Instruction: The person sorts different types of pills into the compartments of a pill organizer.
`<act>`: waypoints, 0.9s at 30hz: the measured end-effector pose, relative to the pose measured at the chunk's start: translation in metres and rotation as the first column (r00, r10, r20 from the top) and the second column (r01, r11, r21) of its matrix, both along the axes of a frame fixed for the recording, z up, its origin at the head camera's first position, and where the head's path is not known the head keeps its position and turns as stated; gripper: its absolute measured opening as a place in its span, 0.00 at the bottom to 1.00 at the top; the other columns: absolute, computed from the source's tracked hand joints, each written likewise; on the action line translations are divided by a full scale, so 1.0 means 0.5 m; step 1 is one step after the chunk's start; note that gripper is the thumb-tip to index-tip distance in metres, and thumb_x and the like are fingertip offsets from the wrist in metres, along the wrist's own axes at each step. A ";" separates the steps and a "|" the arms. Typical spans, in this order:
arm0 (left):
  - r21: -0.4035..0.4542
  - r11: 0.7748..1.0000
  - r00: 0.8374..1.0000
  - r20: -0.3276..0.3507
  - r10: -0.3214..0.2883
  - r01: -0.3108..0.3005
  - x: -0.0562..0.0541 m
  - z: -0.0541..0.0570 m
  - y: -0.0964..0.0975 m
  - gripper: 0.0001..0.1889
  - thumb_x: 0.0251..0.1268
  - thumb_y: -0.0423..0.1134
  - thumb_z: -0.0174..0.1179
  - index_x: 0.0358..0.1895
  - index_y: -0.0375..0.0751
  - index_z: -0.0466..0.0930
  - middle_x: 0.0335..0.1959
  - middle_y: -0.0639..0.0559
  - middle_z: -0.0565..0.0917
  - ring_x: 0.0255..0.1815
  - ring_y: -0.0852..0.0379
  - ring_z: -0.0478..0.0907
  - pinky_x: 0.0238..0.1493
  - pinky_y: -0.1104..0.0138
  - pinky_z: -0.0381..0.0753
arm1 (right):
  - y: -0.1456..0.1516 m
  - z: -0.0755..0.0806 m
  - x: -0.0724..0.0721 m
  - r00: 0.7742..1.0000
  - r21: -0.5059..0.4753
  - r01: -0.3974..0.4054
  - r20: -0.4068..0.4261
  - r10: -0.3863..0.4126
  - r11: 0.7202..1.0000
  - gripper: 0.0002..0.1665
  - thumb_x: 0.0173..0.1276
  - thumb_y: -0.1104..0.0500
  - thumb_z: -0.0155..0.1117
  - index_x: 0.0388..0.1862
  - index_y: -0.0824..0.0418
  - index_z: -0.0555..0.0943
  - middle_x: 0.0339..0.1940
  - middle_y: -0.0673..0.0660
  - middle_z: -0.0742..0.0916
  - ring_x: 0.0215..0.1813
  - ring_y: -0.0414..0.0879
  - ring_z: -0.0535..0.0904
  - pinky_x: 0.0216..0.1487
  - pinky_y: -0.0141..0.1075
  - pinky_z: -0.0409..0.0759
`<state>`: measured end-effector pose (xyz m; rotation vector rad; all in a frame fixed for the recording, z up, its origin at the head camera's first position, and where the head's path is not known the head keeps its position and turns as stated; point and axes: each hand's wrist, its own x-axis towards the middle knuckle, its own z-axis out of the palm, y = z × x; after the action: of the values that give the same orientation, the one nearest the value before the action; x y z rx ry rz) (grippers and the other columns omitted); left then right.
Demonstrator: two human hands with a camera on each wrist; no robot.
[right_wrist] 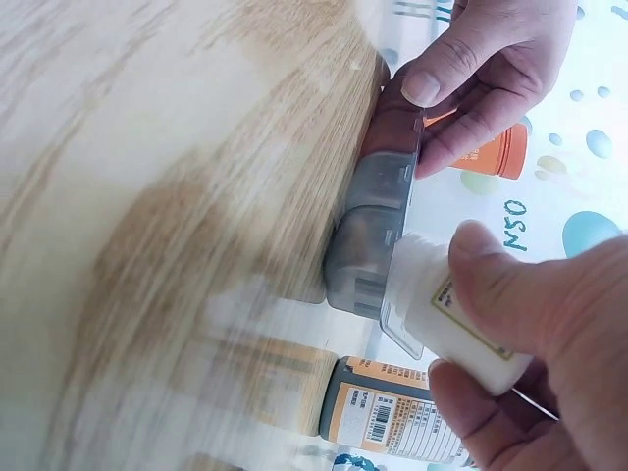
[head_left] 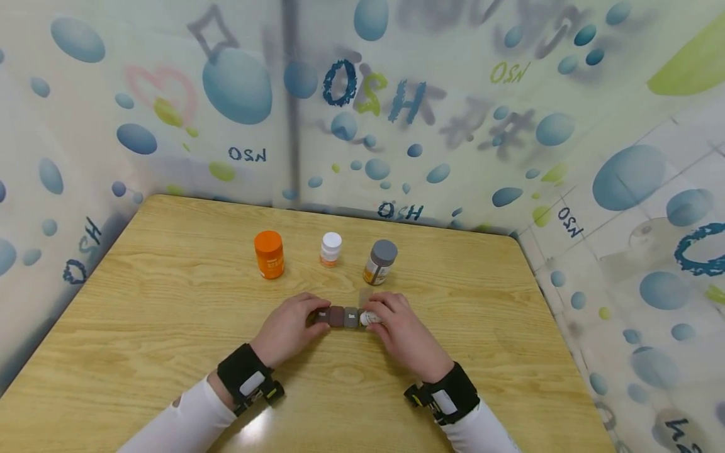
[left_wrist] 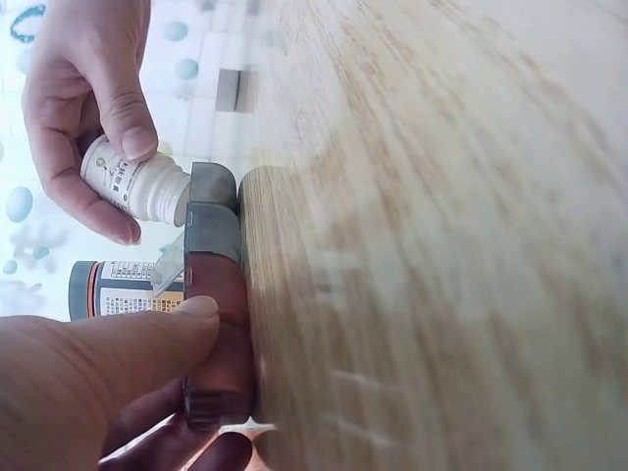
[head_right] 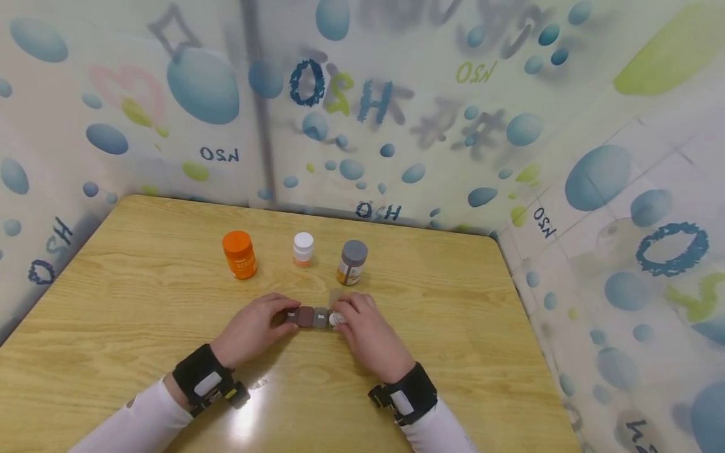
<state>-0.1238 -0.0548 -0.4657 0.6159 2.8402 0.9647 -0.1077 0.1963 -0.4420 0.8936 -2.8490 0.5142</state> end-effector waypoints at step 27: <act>-0.020 1.000 1.000 -0.023 0.006 -0.006 0.001 -0.004 0.000 0.23 0.53 0.50 0.65 0.54 0.53 0.77 0.46 0.59 0.78 0.45 0.63 0.73 0.47 0.64 0.73 | -0.004 -0.002 0.000 1.000 -0.013 0.013 -0.027 -0.013 1.000 0.19 0.61 0.59 0.64 0.51 0.53 0.74 0.54 0.48 0.73 0.54 0.41 0.65 0.53 0.36 0.70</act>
<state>-0.1233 -0.0550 -0.4677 0.6210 2.8699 0.9355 -0.1079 0.1944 -0.4432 0.8726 -2.8225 0.5142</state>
